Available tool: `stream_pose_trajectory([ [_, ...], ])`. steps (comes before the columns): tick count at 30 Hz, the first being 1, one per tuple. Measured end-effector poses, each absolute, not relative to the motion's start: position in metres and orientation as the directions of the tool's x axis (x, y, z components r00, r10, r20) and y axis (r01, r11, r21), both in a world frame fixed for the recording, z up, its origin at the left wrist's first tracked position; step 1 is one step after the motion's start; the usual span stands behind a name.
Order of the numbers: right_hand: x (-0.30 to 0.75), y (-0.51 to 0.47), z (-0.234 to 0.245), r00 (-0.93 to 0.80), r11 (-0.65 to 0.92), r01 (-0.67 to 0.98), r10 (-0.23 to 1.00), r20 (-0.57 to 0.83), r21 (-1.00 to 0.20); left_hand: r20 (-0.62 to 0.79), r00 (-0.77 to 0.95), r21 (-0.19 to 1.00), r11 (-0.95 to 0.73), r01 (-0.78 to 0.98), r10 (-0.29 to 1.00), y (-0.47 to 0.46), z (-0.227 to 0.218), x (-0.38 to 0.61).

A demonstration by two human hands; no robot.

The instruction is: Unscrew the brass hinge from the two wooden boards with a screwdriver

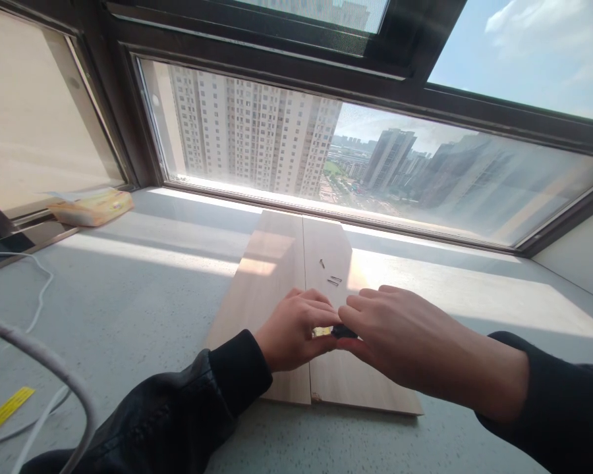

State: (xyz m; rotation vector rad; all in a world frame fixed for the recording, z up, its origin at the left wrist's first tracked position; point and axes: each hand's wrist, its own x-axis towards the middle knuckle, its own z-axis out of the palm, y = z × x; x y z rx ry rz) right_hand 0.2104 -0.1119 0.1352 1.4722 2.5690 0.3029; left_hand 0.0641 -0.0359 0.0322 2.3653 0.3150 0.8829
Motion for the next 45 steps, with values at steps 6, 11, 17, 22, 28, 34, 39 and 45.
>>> stream_pose_trajectory([
  [6,0.209,-0.116,0.130,-0.312,0.295,0.896,0.950,-0.002,0.333,0.575,0.628,0.584,-0.801,0.135,0.525,-0.041,0.028,0.067],
  [11,0.206,-0.114,0.129,-0.237,0.227,0.925,0.972,-0.006,0.303,0.599,0.631,0.523,-0.838,0.157,0.493,-0.045,0.028,0.069],
  [17,0.196,-0.113,0.129,-0.333,0.334,0.900,0.941,-0.050,0.280,0.555,0.677,0.566,-0.816,0.119,0.484,-0.046,0.029,0.070],
  [22,0.205,-0.111,0.128,-0.573,0.549,0.782,0.820,-0.009,0.295,0.497,0.779,0.601,-0.799,0.008,0.382,-0.037,0.031,0.065],
  [28,0.206,-0.119,0.124,-0.398,0.343,0.868,0.913,0.088,0.359,0.509,0.681,0.648,-0.755,0.100,0.527,-0.044,0.025,0.069],
  [34,0.200,-0.115,0.123,-0.360,0.323,0.886,0.932,0.053,0.332,0.491,0.691,0.676,-0.732,0.082,0.531,-0.042,0.030,0.068],
  [39,0.205,-0.109,0.129,-0.506,0.487,0.824,0.863,-0.013,0.289,0.505,0.803,0.700,-0.694,-0.166,0.317,-0.025,0.037,0.061],
  [45,0.210,-0.112,0.127,-0.406,0.372,0.868,0.913,0.040,0.328,0.543,0.752,0.694,-0.704,-0.153,0.372,-0.027,0.033,0.063],
])
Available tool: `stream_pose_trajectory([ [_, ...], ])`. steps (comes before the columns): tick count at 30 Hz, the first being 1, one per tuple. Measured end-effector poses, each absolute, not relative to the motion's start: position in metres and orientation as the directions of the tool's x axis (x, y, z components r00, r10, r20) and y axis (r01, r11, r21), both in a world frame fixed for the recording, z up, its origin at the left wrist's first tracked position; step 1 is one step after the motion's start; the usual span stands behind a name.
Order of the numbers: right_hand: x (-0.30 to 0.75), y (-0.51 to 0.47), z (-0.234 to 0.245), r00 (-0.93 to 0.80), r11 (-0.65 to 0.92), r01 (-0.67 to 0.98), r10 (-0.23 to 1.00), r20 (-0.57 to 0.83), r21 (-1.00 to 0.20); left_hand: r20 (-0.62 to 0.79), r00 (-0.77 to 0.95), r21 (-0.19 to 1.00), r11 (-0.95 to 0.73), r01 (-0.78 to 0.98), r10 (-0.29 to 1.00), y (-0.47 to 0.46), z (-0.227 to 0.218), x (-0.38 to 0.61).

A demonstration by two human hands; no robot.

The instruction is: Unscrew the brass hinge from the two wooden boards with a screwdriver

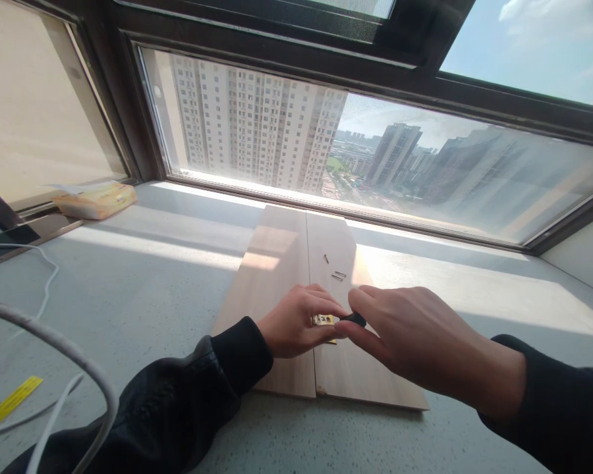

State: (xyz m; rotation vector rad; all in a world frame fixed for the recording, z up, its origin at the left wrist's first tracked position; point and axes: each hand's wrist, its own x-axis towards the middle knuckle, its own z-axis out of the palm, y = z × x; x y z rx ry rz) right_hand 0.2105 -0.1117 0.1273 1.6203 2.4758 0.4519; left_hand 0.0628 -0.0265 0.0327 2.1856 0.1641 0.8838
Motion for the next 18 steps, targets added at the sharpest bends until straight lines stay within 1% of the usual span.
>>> stream_pose_trajectory([
  [2,0.210,-0.112,0.125,-0.299,0.254,0.890,0.952,0.064,0.378,0.554,0.732,0.689,-0.712,-0.136,0.397,-0.029,0.031,0.064],
  [4,0.209,-0.111,0.124,-0.277,0.237,0.889,0.960,0.049,0.392,0.550,0.726,0.694,-0.710,-0.121,0.413,-0.029,0.031,0.064],
  [7,0.206,-0.108,0.124,-0.349,0.327,0.884,0.937,0.006,0.335,0.542,0.724,0.706,-0.698,-0.118,0.426,-0.029,0.032,0.063],
  [9,0.205,-0.106,0.126,-0.420,0.409,0.869,0.907,-0.024,0.278,0.542,0.740,0.708,-0.691,-0.145,0.399,-0.027,0.033,0.063],
  [12,0.204,-0.106,0.129,-0.586,0.582,0.788,0.809,-0.047,0.202,0.559,0.765,0.699,-0.678,-0.227,0.321,-0.026,0.030,0.064],
  [14,0.204,-0.106,0.131,-0.652,0.645,0.736,0.757,-0.038,0.206,0.566,0.754,0.699,-0.679,-0.225,0.334,-0.028,0.027,0.064],
  [16,0.204,-0.107,0.134,-0.622,0.609,0.755,0.782,-0.028,0.244,0.556,0.729,0.698,-0.701,-0.147,0.400,-0.031,0.024,0.065],
  [18,0.204,-0.108,0.135,-0.519,0.500,0.815,0.855,-0.015,0.292,0.536,0.703,0.686,-0.727,-0.039,0.467,-0.036,0.023,0.067],
])
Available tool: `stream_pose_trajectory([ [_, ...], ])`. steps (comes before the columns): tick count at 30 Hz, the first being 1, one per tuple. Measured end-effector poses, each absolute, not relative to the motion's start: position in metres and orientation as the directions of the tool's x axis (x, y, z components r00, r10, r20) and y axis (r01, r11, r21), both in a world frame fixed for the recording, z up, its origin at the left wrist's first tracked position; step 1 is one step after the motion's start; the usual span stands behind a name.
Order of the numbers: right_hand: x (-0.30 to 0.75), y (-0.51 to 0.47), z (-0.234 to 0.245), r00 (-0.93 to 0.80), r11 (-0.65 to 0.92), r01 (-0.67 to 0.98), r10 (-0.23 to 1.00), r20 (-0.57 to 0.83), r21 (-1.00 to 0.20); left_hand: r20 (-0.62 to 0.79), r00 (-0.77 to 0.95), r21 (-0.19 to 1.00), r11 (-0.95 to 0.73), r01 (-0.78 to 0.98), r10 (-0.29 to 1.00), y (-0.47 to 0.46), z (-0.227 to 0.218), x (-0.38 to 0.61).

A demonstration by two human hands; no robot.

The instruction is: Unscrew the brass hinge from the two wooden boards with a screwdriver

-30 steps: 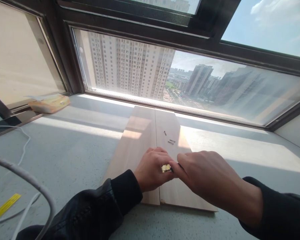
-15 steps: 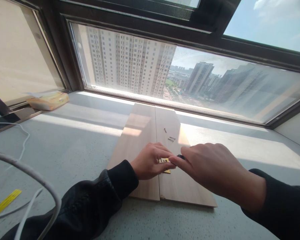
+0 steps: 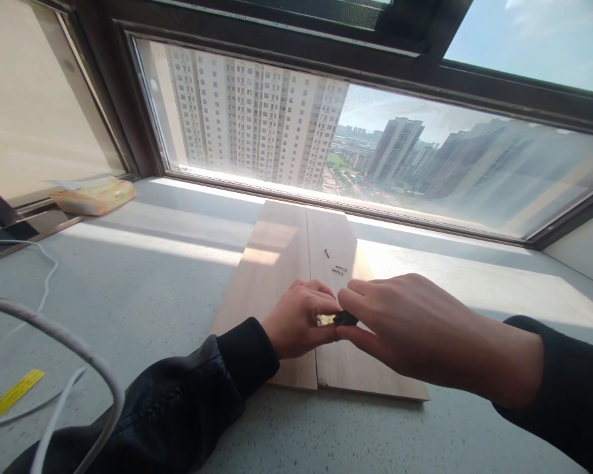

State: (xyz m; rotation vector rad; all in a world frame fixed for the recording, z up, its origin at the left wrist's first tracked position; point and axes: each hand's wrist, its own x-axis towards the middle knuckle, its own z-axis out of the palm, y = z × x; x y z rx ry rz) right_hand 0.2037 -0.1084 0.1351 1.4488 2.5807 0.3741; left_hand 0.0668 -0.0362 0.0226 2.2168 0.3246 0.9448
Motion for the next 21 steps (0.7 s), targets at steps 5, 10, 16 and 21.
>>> stream_pose_trajectory([
  [5,0.199,-0.113,0.134,-0.339,0.318,0.841,0.940,-0.033,0.437,0.520,0.670,0.677,-0.734,0.056,0.530,-0.045,0.020,0.070],
  [10,0.198,-0.116,0.129,-0.314,0.333,0.859,0.943,-0.114,0.388,0.517,0.711,0.669,-0.743,0.012,0.476,-0.041,0.024,0.069],
  [16,0.206,-0.110,0.131,-0.415,0.444,0.874,0.893,-0.172,0.198,0.492,0.833,0.701,-0.683,-0.207,0.253,-0.026,0.041,0.061],
  [21,0.210,-0.107,0.140,-0.329,0.375,0.916,0.907,-0.262,0.146,0.443,0.878,0.731,-0.641,-0.234,0.183,-0.020,0.045,0.061],
])
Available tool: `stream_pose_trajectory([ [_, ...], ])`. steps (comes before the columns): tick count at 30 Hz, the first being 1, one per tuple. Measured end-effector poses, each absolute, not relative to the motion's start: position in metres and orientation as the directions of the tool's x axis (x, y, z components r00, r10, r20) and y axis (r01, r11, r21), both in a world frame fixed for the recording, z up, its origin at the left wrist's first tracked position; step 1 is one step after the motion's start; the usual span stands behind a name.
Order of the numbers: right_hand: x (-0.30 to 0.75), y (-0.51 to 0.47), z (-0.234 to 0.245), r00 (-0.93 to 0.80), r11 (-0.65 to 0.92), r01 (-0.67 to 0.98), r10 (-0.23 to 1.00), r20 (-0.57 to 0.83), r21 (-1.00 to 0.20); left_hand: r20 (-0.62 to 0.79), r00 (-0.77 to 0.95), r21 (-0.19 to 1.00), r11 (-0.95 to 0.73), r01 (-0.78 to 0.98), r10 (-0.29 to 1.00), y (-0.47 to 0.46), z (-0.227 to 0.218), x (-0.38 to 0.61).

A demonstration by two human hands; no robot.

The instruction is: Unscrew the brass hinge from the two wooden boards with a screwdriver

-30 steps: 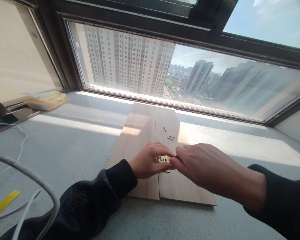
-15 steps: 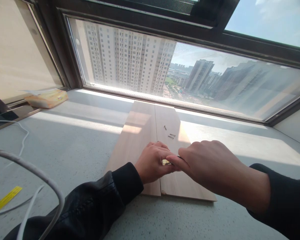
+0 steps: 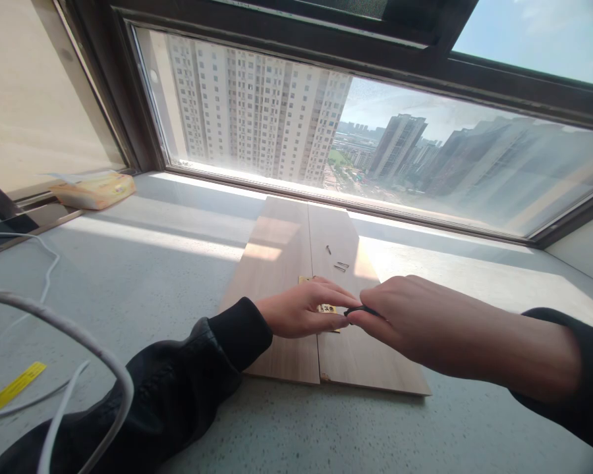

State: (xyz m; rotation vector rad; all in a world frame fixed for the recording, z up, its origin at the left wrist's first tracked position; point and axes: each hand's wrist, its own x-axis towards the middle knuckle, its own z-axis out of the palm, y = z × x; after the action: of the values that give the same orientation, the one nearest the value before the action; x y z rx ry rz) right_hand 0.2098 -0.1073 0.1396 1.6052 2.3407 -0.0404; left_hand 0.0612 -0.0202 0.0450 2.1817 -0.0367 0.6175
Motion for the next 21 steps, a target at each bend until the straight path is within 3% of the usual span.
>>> stream_pose_trajectory([
  [8,0.213,-0.103,0.146,-0.407,0.458,0.867,0.878,-0.253,0.197,0.412,0.897,0.714,-0.669,-0.206,0.163,-0.019,0.045,0.065],
  [14,0.214,-0.105,0.153,-0.598,0.646,0.668,0.761,-0.250,0.370,0.424,0.853,0.713,-0.693,-0.107,0.304,-0.024,0.036,0.067],
  [21,0.207,-0.110,0.146,-0.302,0.325,0.861,0.946,-0.122,0.390,0.545,0.727,0.689,-0.717,-0.104,0.418,-0.032,0.026,0.072],
])
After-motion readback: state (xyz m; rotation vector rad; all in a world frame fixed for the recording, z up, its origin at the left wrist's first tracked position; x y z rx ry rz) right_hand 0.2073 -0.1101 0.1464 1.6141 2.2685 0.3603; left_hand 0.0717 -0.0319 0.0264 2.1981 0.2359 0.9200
